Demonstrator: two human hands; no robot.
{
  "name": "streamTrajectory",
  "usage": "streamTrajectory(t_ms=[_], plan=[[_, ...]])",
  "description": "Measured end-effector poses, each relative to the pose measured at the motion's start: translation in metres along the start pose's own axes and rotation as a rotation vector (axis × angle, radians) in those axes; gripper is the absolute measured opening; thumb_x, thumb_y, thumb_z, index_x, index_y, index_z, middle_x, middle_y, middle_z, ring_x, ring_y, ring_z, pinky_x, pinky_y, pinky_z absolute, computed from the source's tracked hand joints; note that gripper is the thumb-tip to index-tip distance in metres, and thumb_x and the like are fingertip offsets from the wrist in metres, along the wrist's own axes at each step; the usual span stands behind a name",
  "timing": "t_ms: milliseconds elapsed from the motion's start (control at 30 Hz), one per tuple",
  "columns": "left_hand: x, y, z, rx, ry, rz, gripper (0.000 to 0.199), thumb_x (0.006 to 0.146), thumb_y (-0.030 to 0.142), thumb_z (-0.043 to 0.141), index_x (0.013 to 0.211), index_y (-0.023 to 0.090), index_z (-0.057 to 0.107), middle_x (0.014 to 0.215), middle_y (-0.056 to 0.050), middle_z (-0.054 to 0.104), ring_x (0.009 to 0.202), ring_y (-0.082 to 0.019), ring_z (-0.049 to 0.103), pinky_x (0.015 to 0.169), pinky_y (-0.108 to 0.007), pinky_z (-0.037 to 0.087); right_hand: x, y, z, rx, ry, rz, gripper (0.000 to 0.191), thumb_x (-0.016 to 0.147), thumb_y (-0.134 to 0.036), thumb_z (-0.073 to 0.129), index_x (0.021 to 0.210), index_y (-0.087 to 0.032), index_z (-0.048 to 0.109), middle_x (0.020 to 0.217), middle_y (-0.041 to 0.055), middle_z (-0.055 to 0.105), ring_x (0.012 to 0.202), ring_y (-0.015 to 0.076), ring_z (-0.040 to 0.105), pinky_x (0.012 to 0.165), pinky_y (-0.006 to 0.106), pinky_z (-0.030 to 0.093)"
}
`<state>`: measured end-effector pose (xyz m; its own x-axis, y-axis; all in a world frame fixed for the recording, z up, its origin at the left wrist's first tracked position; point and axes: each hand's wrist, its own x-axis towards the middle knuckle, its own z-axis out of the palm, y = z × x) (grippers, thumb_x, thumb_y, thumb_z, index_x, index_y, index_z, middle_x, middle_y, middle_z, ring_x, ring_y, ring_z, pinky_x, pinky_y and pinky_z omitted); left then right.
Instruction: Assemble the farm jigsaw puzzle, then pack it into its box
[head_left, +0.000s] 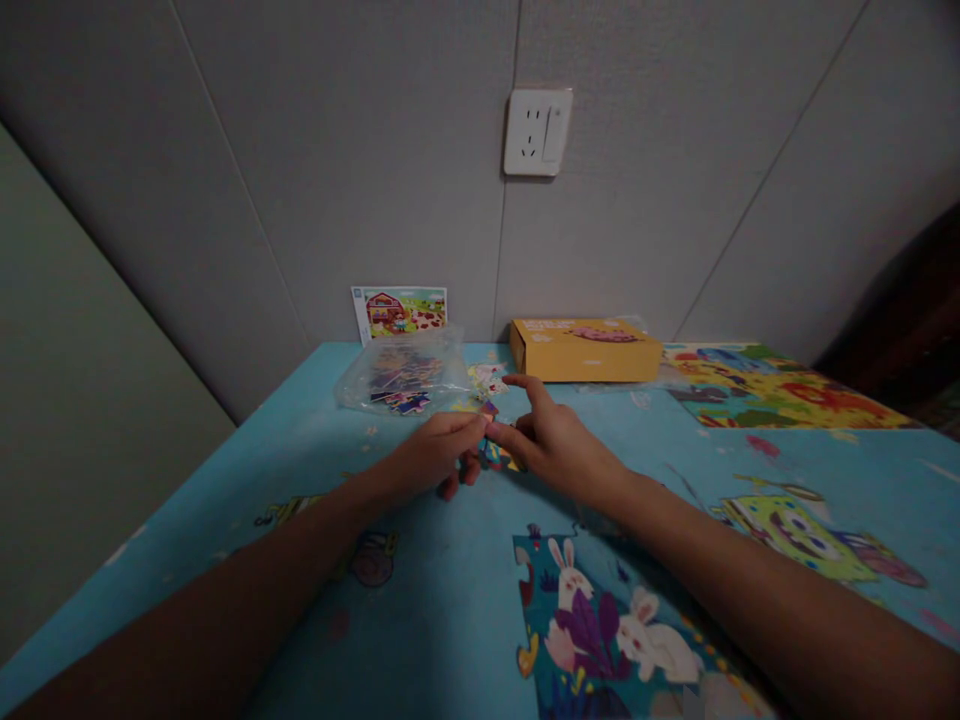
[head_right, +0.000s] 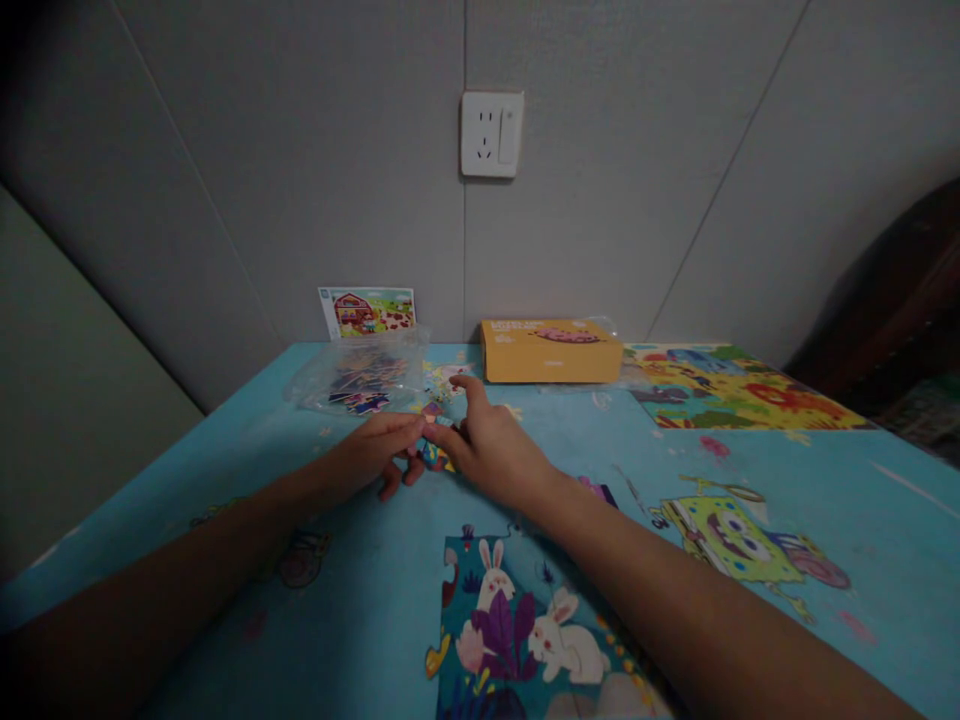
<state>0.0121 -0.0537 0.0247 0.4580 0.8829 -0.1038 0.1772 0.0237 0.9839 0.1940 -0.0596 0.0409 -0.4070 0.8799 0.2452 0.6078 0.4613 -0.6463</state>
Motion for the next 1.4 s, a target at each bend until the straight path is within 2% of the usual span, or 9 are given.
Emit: streamTrajectory(t_ms=[267,400,500,600,700,933,1067,1200,1400], plan=[[-0.003,0.011,0.006,-0.172,-0.008,-0.063,0.028,0.077,0.042,0.058,0.073,0.014,0.057,0.063,0.0,0.055,0.044,-0.007,0.047,0.03,-0.016,0.033,0.0,-0.002,-0.003,-0.201,0.032,0.06,0.066,0.087,-0.064,0.043,0.128,-0.011,0.041,0.061,0.0046,0.06,0.055,0.0191,0.055,0.05,0.027,0.027],[-0.001,0.009,0.004,-0.175,0.073,-0.082,0.03,0.078,0.042,0.056,0.071,0.013,0.06,0.065,-0.003,0.062,0.041,-0.006,0.043,0.03,-0.017,0.032,0.0,-0.007,-0.025,-0.342,0.036,0.096,0.063,0.078,-0.069,0.053,0.108,-0.014,0.053,0.067,0.0067,0.061,0.057,0.0185,0.054,0.049,0.027,0.027],[0.003,0.004,0.0,-0.209,0.16,-0.094,0.03,0.078,0.042,0.056,0.072,0.013,0.06,0.064,-0.003,0.062,0.04,-0.006,0.042,0.031,-0.017,0.032,-0.013,-0.016,-0.051,-0.507,-0.279,0.077,0.06,0.06,-0.072,0.068,0.088,-0.019,0.062,0.066,0.006,0.06,0.055,0.0188,0.052,0.047,0.027,0.028],[0.006,0.001,-0.002,-0.206,0.195,-0.096,0.029,0.079,0.042,0.055,0.073,0.013,0.06,0.066,-0.003,0.063,0.041,-0.007,0.042,0.031,-0.017,0.032,-0.036,-0.029,-0.061,-0.548,-0.624,0.097,0.065,0.038,-0.056,0.086,0.091,-0.024,0.066,0.068,0.004,0.062,0.05,0.0184,0.052,0.043,0.026,0.028],[0.006,0.003,-0.001,-0.185,0.192,-0.11,0.029,0.079,0.041,0.054,0.071,0.013,0.059,0.065,-0.003,0.062,0.04,-0.006,0.04,0.03,-0.017,0.032,-0.06,-0.044,-0.049,-0.611,-0.612,0.105,0.073,0.031,-0.042,0.089,0.098,-0.026,0.064,0.07,0.0048,0.064,0.052,0.0221,0.057,0.042,0.027,0.026],[0.005,0.006,-0.002,-0.199,0.234,-0.11,0.027,0.081,0.038,0.053,0.073,0.013,0.06,0.066,-0.004,0.063,0.042,-0.007,0.042,0.031,-0.017,0.033,-0.078,-0.065,-0.037,-0.473,-0.509,0.076,0.033,0.053,-0.016,0.071,0.084,-0.024,0.062,0.073,0.0083,0.067,0.056,0.0237,0.062,0.043,0.029,0.028],[0.007,0.006,-0.001,-0.218,0.244,-0.112,0.026,0.082,0.035,0.053,0.071,0.013,0.059,0.065,-0.004,0.063,0.04,-0.007,0.042,0.03,-0.018,0.033,-0.071,-0.07,-0.039,-0.536,-0.599,0.108,0.043,0.048,-0.018,0.077,0.088,-0.019,0.063,0.075,0.0094,0.065,0.058,0.0259,0.062,0.043,0.03,0.033],[0.006,0.009,0.0,-0.238,0.271,-0.079,0.026,0.082,0.034,0.052,0.069,0.012,0.058,0.065,-0.004,0.063,0.039,-0.006,0.042,0.031,-0.018,0.034,-0.052,-0.063,-0.029,-0.513,-0.575,-0.04,0.07,0.037,-0.024,0.086,0.102,-0.014,0.064,0.087,0.0104,0.063,0.065,0.0245,0.062,0.051,0.032,0.044],[0.006,0.009,-0.005,-0.174,0.323,-0.004,0.032,0.081,0.039,0.052,0.063,0.013,0.057,0.052,0.001,0.056,0.032,-0.005,0.039,0.031,-0.019,0.033,-0.009,-0.041,-0.007,-0.366,-0.565,-0.285,0.072,0.052,-0.043,0.082,0.114,-0.013,0.062,0.106,0.0122,0.059,0.083,0.0235,0.06,0.071,0.033,0.049]])
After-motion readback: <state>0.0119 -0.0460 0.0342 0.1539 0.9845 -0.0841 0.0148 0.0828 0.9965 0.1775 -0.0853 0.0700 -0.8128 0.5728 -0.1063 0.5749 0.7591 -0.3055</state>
